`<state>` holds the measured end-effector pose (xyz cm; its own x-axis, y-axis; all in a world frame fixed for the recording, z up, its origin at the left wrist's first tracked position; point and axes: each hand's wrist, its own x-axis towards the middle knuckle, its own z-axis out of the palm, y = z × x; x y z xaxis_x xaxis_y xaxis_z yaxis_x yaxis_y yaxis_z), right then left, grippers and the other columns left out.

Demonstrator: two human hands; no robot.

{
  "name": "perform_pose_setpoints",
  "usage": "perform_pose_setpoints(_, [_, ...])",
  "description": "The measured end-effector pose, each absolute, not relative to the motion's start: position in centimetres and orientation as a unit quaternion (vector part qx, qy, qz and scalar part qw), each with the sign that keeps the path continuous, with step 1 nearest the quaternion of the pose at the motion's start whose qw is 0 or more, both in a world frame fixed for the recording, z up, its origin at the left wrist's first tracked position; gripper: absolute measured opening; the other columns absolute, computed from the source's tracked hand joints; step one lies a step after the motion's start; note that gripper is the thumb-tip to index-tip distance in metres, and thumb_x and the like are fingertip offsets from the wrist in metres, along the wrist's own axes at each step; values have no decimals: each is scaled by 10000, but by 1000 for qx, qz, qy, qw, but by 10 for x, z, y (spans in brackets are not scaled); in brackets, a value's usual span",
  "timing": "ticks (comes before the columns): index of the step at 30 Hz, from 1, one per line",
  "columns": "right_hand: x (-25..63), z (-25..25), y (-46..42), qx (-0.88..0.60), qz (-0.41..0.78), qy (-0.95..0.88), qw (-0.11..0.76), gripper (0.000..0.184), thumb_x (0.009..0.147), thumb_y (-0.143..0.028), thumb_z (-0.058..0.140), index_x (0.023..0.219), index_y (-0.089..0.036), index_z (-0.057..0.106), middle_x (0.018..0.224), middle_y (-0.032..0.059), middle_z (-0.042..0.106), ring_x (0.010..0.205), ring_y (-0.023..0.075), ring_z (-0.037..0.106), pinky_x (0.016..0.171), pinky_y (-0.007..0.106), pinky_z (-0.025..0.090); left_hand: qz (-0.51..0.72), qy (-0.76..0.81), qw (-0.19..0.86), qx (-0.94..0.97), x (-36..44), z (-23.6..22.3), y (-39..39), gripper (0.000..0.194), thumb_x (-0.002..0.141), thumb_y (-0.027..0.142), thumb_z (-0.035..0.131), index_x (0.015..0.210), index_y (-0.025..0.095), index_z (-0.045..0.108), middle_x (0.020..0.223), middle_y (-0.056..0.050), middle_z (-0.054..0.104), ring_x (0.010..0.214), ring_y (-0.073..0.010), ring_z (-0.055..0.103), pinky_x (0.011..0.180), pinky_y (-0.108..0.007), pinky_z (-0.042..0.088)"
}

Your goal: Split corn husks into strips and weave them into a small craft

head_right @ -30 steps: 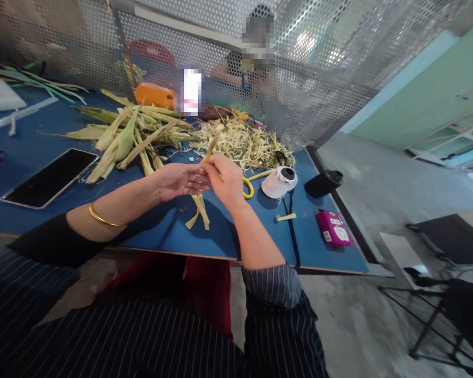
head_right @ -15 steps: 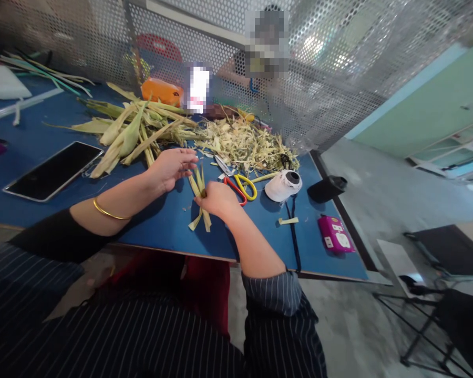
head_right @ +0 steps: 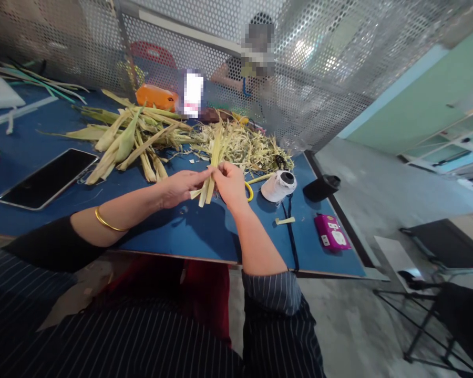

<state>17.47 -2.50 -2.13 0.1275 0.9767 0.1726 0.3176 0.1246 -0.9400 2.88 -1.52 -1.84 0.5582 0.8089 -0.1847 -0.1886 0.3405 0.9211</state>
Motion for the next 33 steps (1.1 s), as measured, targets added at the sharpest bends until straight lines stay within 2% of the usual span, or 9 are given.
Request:
perform_pose_setpoints(2, [175, -23, -24, -565, 317, -576, 498, 298, 767, -401, 619, 625, -218, 433, 503, -65, 429, 455, 84, 389, 440, 220, 317, 302, 312, 765, 476, 30, -20, -18, 299, 818, 384, 664, 720, 102, 641, 685, -81, 657, 614, -157, 634, 601, -271, 498])
perform_pose_setpoints(7, [177, -27, -20, -562, 283, -602, 492, 319, 732, -416, 674, 611, -198, 475, 529, -59, 423, 504, 76, 357, 466, 216, 296, 315, 336, 713, 529, 29, -20, -18, 245, 895, 218, 545, 684, 119, 617, 568, -29, 609, 457, -102, 551, 462, -207, 422])
perform_pose_setpoints(12, [174, -22, -22, -535, 359, -579, 499, 307, 703, -404, 710, 623, -188, 508, 502, -71, 431, 453, 59, 340, 435, 214, 268, 308, 358, 689, 550, 29, -19, -17, 239, 862, 144, 563, 624, 130, 585, 519, 5, 538, 430, -81, 499, 489, -208, 466])
perform_pose_setpoints(17, [173, -16, -26, -516, 413, -542, 519, 337, 760, -461, 655, 620, -184, 526, 493, -65, 461, 394, 47, 358, 393, 213, 264, 283, 375, 697, 543, 28, -17, -16, 205, 845, 175, 596, 655, 122, 651, 572, -32, 579, 461, -101, 531, 476, -217, 475])
perform_pose_setpoints(21, [176, -16, -24, -461, 510, -483, 541, 297, 710, -397, 718, 645, -180, 526, 550, -71, 487, 388, 31, 363, 387, 204, 290, 261, 330, 736, 531, 24, -19, -13, 214, 865, 214, 574, 713, 124, 694, 628, -57, 610, 486, -101, 536, 428, -193, 421])
perform_pose_setpoints(24, [177, -18, -22, -450, 522, -468, 553, 263, 705, -358, 722, 659, -176, 538, 558, -71, 493, 396, 27, 375, 391, 195, 295, 272, 292, 755, 520, 23, -23, -9, 187, 852, 246, 608, 757, 124, 712, 652, -62, 622, 491, -91, 516, 395, -181, 360])
perform_pose_setpoints(26, [177, -18, -21, -459, 500, -471, 563, 232, 721, -345, 701, 673, -178, 548, 558, -70, 493, 405, 30, 383, 398, 193, 297, 281, 294, 753, 517, 23, -24, -8, 201, 870, 255, 584, 807, 123, 722, 676, -71, 647, 519, -97, 542, 419, -180, 384])
perform_pose_setpoints(29, [176, -17, -22, -485, 446, -486, 574, 174, 750, -302, 649, 669, -178, 558, 561, -61, 501, 425, 39, 398, 413, 196, 303, 282, 305, 760, 500, 24, -24, -7, 260, 914, 231, 496, 858, 114, 721, 756, -104, 699, 641, -135, 640, 569, -210, 501])
perform_pose_setpoints(33, [175, -13, -24, -518, 366, -504, 586, 170, 763, -230, 585, 611, -181, 527, 517, -64, 449, 440, 51, 374, 438, 207, 288, 295, 294, 791, 449, 27, -22, -8, 272, 910, 179, 474, 805, 101, 712, 827, -134, 720, 752, -185, 694, 742, -295, 551])
